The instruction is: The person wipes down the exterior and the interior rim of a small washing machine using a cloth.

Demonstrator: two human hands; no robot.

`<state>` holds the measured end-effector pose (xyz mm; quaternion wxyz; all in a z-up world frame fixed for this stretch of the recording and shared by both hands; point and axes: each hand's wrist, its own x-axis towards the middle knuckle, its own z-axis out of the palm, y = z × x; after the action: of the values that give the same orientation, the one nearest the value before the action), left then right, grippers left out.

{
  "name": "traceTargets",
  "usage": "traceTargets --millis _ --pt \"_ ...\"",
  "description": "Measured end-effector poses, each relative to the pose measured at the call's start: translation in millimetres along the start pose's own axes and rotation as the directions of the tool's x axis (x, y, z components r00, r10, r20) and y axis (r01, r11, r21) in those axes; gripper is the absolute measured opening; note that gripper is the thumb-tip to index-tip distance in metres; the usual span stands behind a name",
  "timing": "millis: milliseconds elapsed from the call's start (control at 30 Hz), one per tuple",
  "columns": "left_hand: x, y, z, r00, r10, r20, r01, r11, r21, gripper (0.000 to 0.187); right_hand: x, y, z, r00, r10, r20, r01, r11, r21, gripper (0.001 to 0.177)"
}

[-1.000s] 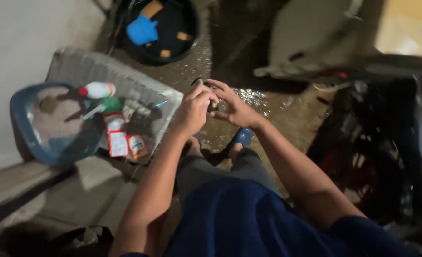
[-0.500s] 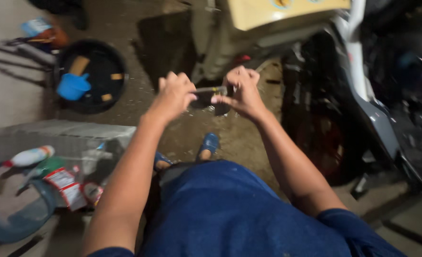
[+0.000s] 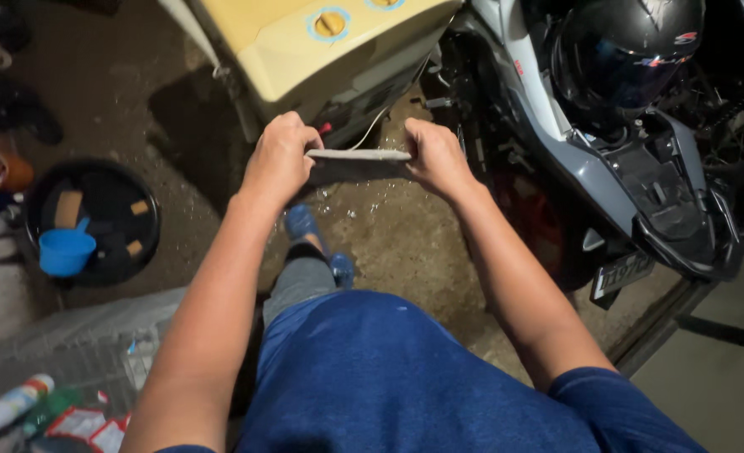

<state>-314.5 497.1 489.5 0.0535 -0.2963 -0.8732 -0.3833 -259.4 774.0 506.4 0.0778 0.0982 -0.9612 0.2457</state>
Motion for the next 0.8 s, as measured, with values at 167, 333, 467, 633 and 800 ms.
traceTargets --millis 167,333,467,633,800 --pt "44.0 -2.1 23.6 0.999 -0.036 0.024 0.037 0.999 -0.024 0.020 17.6 46.5 8.2 0.982 0.187 0.034 -0.189 0.979 0.073 0.023" --pt "94.3 -12.6 28.5 0.977 -0.138 0.162 0.182 0.937 -0.299 0.028 45.1 93.6 5.8 0.986 0.163 0.022 -0.163 0.986 -0.018 0.024" --pt "139.8 -27.1 23.2 0.941 -0.197 0.275 0.292 0.884 -0.365 0.027 70.8 112.8 -15.0 0.926 0.338 0.170 -0.365 0.916 0.166 0.043" --pt "181.1 -41.1 24.4 0.926 -0.208 0.315 0.331 0.848 -0.414 0.023 98.9 127.0 -26.7 0.883 0.353 0.309 -0.466 0.732 0.497 0.038" --pt "199.4 -43.3 47.1 0.940 -0.260 0.222 0.338 0.808 -0.483 0.021 113.1 133.3 -22.7 0.896 0.338 0.287 -0.439 0.588 0.680 0.032"
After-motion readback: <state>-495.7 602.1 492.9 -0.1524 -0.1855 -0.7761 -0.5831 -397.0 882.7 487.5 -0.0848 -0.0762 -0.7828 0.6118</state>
